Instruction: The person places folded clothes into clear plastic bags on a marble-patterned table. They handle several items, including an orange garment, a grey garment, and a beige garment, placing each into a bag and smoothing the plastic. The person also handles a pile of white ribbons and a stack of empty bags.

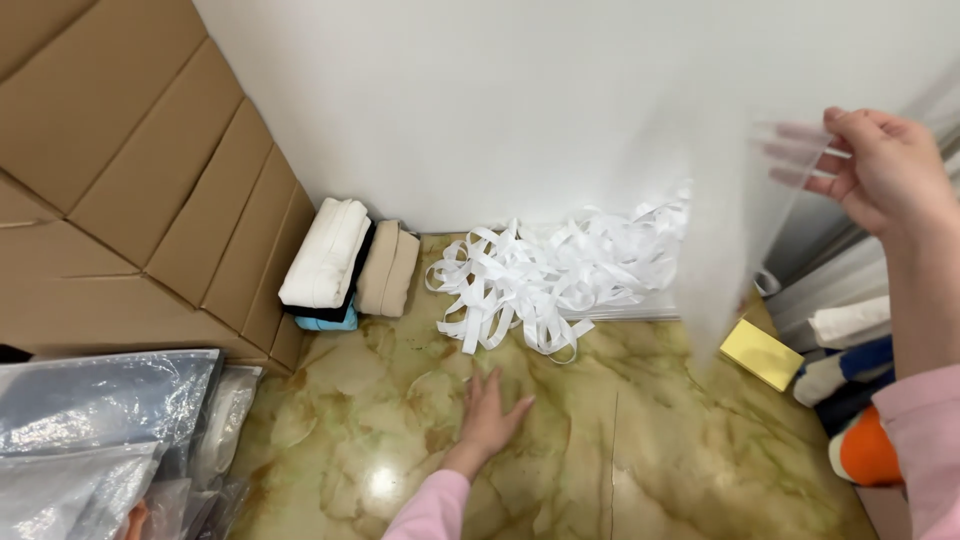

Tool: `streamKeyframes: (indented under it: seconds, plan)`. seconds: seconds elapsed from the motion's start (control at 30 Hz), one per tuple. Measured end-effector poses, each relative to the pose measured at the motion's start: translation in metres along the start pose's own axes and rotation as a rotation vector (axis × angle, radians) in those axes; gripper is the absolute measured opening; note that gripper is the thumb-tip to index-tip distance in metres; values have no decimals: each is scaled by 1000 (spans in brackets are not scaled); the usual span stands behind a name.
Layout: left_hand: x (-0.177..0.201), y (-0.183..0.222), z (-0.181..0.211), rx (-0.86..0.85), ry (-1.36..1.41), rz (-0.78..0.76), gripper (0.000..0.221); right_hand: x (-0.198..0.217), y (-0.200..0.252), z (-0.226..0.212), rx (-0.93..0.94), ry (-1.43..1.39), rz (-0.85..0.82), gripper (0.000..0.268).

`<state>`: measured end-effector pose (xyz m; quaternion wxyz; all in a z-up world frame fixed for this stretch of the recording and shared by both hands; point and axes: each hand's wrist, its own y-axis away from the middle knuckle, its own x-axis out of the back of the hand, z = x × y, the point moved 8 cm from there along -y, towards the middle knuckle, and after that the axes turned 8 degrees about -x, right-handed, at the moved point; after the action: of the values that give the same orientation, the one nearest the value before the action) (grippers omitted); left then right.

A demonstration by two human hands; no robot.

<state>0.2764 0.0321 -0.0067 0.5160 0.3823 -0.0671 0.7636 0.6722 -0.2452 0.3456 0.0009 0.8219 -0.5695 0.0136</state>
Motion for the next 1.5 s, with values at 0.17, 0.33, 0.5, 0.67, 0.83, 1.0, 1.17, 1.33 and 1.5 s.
streamKeyframes:
  seconds: [0.17, 0.33, 0.5, 0.67, 0.83, 1.0, 1.17, 1.33, 1.5]
  plan:
    - [41, 23, 121, -220, 270, -12, 103, -7, 76, -16, -11, -93, -136, 20]
    - [65, 31, 179, -529, 701, 157, 102, -42, 145, -7, -177, -87, -309, 24]
    - [54, 42, 134, -478, 1002, 59, 47, -72, 197, -1, -273, -156, -90, 20]
    - [65, 111, 82, -367, 872, -249, 18, -105, 228, 59, -347, -157, -77, 37]
    - [67, 142, -20, 70, 937, -44, 16, -127, 279, 146, 94, 558, 297, 43]
    - [38, 142, -68, 106, 1146, 5, 5, -240, 412, 219, -215, 261, 20, 50]
    - [27, 159, -51, 97, 1102, -98, 22, -288, 481, 240, -465, 103, -58, 93]
    - [8, 182, -27, 76, 1181, -416, 21, -283, 494, 226, -563, -109, 114, 83]
    - [38, 190, -10, 57, 1130, -421, 19, -267, 500, 230, -568, -210, 201, 55]
